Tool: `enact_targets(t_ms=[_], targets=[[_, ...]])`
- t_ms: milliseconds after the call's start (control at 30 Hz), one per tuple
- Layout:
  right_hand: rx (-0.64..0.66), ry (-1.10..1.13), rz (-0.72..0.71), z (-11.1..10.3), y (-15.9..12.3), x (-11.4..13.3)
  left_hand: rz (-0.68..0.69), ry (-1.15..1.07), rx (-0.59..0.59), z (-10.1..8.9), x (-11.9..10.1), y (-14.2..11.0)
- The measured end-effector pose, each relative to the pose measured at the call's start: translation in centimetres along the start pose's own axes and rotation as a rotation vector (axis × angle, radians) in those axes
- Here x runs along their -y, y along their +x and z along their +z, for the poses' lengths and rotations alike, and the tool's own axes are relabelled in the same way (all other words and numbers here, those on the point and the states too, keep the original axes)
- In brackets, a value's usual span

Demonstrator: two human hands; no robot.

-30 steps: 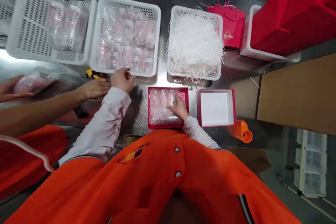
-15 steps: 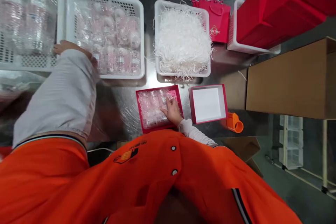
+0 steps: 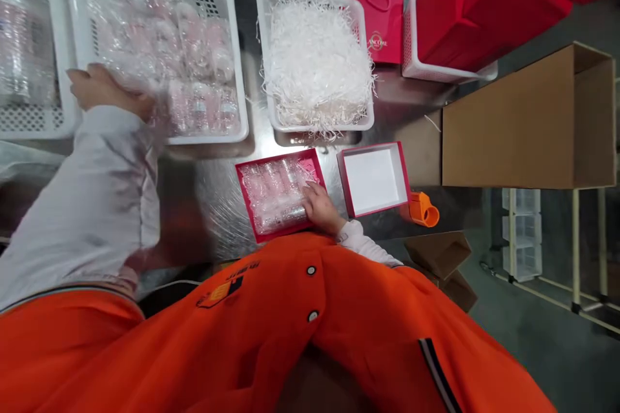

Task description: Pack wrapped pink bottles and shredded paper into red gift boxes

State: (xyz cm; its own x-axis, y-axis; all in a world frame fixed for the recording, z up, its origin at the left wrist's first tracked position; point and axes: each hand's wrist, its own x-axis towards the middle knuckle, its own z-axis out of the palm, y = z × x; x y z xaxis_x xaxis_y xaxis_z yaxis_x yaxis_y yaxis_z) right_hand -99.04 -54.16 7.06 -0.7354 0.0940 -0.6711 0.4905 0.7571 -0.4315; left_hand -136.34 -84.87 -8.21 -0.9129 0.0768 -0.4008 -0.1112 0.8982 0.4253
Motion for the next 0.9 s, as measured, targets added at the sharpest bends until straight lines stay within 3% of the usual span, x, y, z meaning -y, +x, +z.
enact_targets(t_ms=[33,100,167,267,333,400,500,567,633,767,900], targets=[[-0.085,0.047,-0.014,-0.4,-0.7,-0.7,0.022,0.060,0.004,-0.4,-1.5,-1.8],[-0.235,0.128,0.021,-1.4,-1.9,-2.0,0.247,0.148,0.063,-0.7,-5.2,-6.1],[-0.329,0.197,0.108,-2.4,-2.5,-3.2,0.616,0.206,0.310,0.0,-9.5,-11.3],[-0.388,0.283,0.190,-3.4,-2.2,-4.3,1.009,0.172,0.632,3.4,-15.5,-18.5],[-0.415,0.315,0.191,-3.6,-1.7,-4.5,1.150,0.123,0.696,6.6,-18.3,-21.7],[-0.420,0.324,0.189,-3.5,-1.3,-4.5,1.252,0.111,0.723,9.8,-20.1,-23.2],[-0.359,0.297,0.211,-2.8,-1.2,-4.2,1.309,0.182,0.803,13.1,-21.2,-23.1],[-0.296,0.253,0.208,-2.1,-1.3,-3.9,1.282,0.216,0.872,13.9,-21.0,-22.7],[-0.254,0.205,0.193,-1.4,-1.4,-3.7,1.234,0.207,0.895,14.0,-20.5,-22.6],[-0.244,0.172,0.187,-0.7,-1.5,-3.8,1.076,0.204,0.793,13.6,-19.3,-24.4],[-0.274,0.186,0.164,-0.5,-1.5,-4.6,0.906,0.284,0.809,14.1,-19.8,-27.0]])
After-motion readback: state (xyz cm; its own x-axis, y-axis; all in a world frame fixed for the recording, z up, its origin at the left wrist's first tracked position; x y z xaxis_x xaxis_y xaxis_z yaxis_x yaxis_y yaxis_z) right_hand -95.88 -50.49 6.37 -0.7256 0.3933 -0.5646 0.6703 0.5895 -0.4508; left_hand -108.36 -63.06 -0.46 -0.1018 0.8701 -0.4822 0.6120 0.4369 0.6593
